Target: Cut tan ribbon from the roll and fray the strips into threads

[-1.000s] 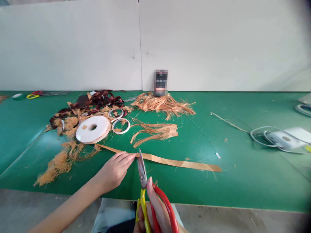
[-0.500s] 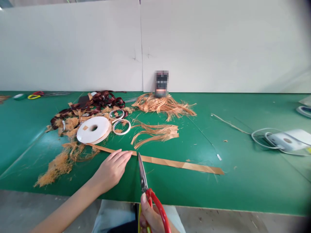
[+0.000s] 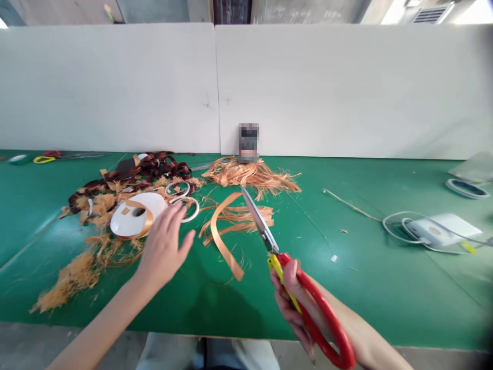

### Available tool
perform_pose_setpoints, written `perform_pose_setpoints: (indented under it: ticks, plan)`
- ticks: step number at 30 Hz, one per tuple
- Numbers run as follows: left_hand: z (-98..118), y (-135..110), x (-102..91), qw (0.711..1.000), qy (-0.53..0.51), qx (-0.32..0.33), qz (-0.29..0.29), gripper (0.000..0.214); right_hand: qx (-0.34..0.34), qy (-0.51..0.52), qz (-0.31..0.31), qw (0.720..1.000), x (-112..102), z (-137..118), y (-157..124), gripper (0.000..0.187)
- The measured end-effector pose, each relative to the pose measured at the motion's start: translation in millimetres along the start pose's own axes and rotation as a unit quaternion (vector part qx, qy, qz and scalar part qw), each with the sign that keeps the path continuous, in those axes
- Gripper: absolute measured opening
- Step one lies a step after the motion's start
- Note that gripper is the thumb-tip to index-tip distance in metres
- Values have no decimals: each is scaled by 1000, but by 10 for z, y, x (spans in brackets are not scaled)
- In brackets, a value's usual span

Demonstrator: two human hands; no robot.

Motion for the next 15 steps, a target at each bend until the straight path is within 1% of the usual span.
perform_pose_setpoints:
  ticks: [2,3,5,7,8,9,11,12,13,15]
  plan:
    - [174,80,160,993,-111,-18,-20,64,-20,5,-27,999,-55,-55,-5,56]
    - [240,146,222,987,-154,-35,-25,67,-26,7,-40,999,-70,-72,-10,56]
    - [341,336,285,975,-212,-57,-12,72,-30,4,-61,998,-82,-102,-26,56]
    - [427,580,300,966,-257,-41,3,74,-25,1,-85,996,-79,-135,-46,57]
    - [461,702,302,957,-289,-29,6,69,-22,1,-94,995,-84,-158,-54,58]
    - [482,814,308,944,-330,-28,3,58,-22,1,-101,995,-96,-186,-59,58]
    - [497,991,321,907,-419,-46,-12,30,-33,0,-98,995,-156,-264,-57,59]
    - [490,1055,318,891,-450,-61,-16,24,-43,-4,-87,995,-206,-314,-50,59]
    - [473,1106,303,881,-467,-76,-14,25,-52,-8,-72,996,-265,-367,-40,58]
    - [407,1180,239,882,-460,-102,13,26,-62,-14,-33,997,-409,-480,-6,58]
Point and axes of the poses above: each hand's wrist, its own y-axis towards the middle knuckle, its own x-axis out of the palm, z = x × y, the point moved 5 cm from there along y, towards the middle knuckle, and after that the axes turned 9 degrees about x, right-handed, at the moved point
